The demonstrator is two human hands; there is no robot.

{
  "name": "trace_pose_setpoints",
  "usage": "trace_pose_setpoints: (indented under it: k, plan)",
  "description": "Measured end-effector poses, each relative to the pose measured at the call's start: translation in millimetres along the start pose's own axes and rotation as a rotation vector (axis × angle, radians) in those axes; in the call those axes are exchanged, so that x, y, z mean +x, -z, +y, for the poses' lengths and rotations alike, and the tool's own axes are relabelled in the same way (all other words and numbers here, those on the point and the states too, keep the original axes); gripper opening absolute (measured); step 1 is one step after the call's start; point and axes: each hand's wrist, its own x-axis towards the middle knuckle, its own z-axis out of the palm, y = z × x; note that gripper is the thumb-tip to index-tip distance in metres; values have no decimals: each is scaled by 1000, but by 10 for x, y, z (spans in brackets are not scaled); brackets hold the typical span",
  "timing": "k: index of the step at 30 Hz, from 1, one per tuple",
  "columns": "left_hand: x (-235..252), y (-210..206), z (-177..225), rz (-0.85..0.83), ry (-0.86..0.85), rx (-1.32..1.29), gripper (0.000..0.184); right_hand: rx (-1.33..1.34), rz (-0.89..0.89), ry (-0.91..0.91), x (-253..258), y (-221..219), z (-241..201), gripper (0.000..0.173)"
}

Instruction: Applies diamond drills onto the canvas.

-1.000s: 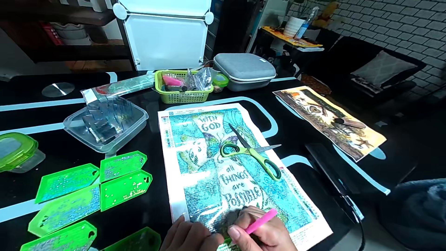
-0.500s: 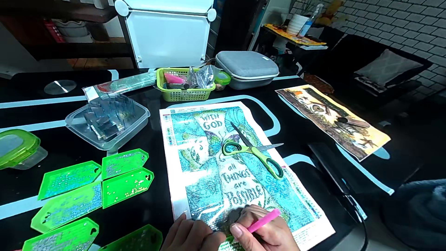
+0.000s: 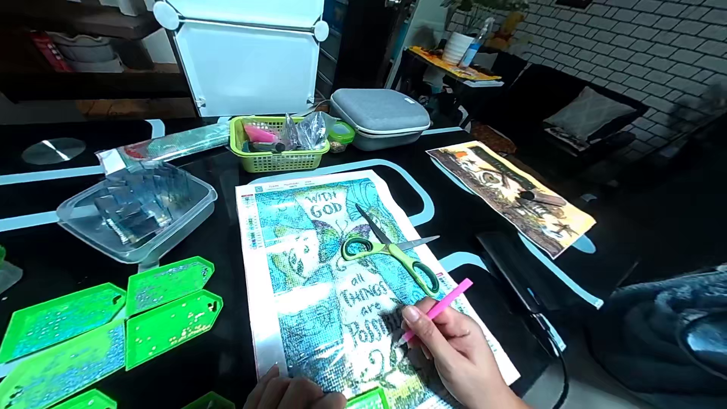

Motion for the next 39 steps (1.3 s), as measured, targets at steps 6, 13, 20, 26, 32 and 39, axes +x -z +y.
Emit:
trace_pose_setpoints:
  k: [6, 13, 20, 26, 32, 39]
  plan:
    - [5, 24, 8, -35, 15, 0, 45, -71, 32, 33, -13, -25, 29, 27]
    - [-3, 31, 1, -41, 12, 3, 46, -106, 17, 56, -15, -42, 39, 28]
    - [-6, 35, 4, -35, 12, 1, 46, -273, 2, 155, -34, -52, 56, 29]
    - [-15, 23, -9, -24, 6, 9, 46, -166, -25, 8, -2, -1, 4, 27]
    - [-24, 14, -21, -12, -2, 6, 45, 122, 8, -146, -41, -74, -142, 22]
    - [-24, 16, -14, -4, 10, -14, 44, -55, -233, 106, -234, -329, -289, 27]
